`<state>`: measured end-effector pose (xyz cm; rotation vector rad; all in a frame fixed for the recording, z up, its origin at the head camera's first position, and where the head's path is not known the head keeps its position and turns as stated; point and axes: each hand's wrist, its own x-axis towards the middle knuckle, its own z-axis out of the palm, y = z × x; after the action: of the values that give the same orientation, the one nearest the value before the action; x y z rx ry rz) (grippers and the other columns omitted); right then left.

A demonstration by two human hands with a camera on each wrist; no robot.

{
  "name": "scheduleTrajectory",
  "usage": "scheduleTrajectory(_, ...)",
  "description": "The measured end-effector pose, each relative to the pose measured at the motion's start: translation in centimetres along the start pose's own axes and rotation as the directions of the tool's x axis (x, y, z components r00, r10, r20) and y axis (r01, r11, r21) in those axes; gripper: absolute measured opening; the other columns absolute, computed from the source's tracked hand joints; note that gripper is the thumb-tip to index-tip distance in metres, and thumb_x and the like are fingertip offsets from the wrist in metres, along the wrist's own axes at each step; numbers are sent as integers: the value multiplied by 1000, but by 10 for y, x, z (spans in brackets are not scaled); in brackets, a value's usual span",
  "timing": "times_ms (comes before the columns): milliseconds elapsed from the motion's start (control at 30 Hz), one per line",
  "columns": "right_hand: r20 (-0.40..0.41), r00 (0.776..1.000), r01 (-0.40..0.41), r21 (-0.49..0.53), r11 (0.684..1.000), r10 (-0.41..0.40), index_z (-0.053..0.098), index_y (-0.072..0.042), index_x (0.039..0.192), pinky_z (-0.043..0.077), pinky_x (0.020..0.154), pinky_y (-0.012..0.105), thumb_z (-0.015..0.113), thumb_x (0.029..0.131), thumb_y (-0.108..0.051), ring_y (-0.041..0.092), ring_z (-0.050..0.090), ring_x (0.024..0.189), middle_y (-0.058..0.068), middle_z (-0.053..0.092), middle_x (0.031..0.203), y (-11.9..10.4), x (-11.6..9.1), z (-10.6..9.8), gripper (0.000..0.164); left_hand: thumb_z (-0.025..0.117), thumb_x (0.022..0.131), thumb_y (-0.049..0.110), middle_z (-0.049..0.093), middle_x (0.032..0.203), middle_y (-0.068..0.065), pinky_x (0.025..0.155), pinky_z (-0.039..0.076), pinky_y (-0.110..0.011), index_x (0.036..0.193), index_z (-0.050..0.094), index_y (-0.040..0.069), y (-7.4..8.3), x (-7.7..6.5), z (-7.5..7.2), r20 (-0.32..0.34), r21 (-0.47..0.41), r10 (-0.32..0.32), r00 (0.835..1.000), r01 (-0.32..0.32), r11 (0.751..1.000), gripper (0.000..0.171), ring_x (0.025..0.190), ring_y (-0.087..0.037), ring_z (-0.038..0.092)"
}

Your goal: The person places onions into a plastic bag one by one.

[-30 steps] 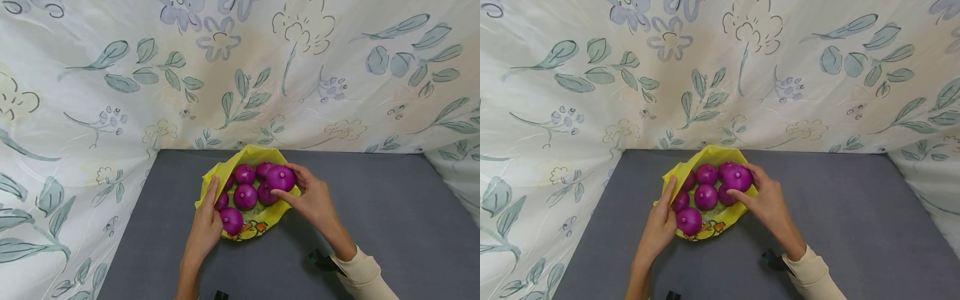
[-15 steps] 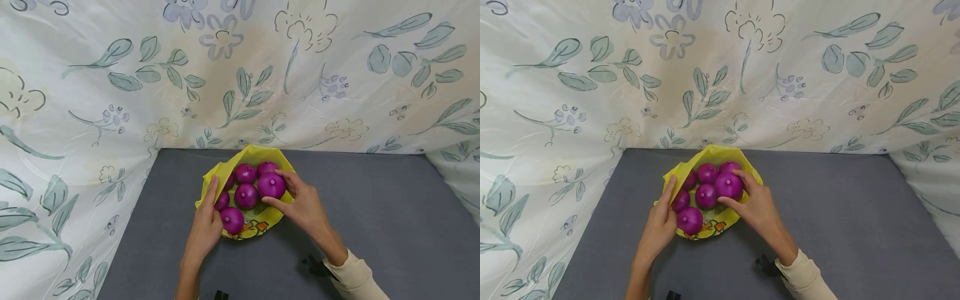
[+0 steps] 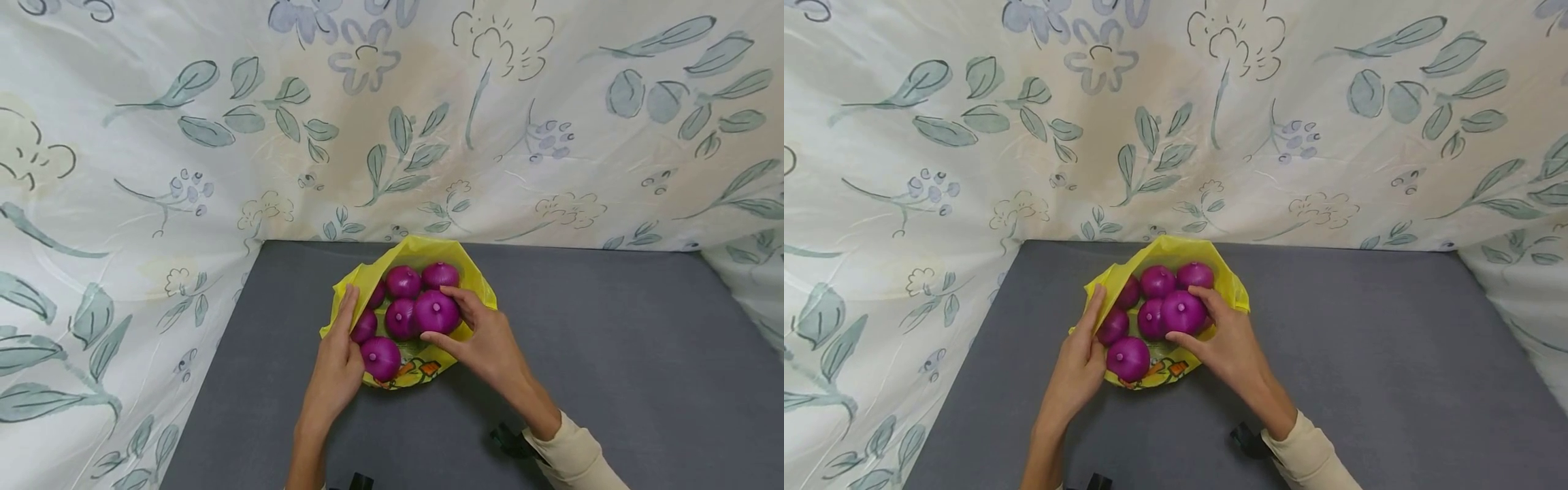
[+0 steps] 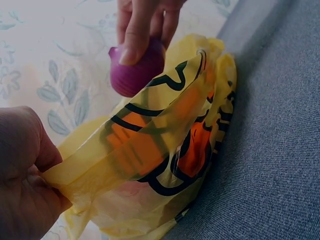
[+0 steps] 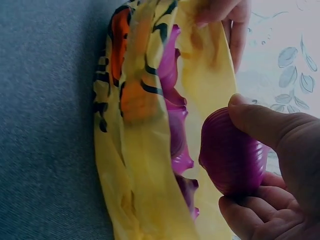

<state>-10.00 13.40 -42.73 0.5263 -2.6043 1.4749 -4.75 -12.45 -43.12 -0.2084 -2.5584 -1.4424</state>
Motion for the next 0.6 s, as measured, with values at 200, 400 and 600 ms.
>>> scheduleTrajectory(200, 11, 1000, 22, -19, 1000, -22, 60, -14, 145, 56, 99, 42, 97, 75, -35, 25, 68, 126, 6, 68, 141, 4, -5, 7, 82, 46, 96, -15, 23, 176, 3, 106, 42, -42, 170, 27, 19, -1, 0, 0, -1, -5, 13, 1000, -13, 1000, 84, 160, -13, 22)
scheduleTrajectory(400, 39, 997, 66, -49, 997, -64, 60, -18, 145, 57, 98, 45, 97, 76, -32, 25, 71, 122, 2, 71, 136, 5, -10, 14, 80, 46, 96, -16, 23, 176, 2, 109, 41, -46, 170, 27, 20, -2, -1, 0, 0, -5, 19, 1000, -19, 1000, 85, 160, -14, 21)
scheduleTrajectory(600, 45, 995, 88, -102, 991, -83, 61, -15, 146, 59, 94, 46, 97, 77, -32, 23, 72, 116, 2, 70, 137, 5, -16, 19, 80, 47, 95, -16, 23, 176, 2, 108, 41, -45, 170, 27, 20, -2, -2, 0, 5, -5, 18, 1000, -18, 1000, 85, 160, -13, 20)
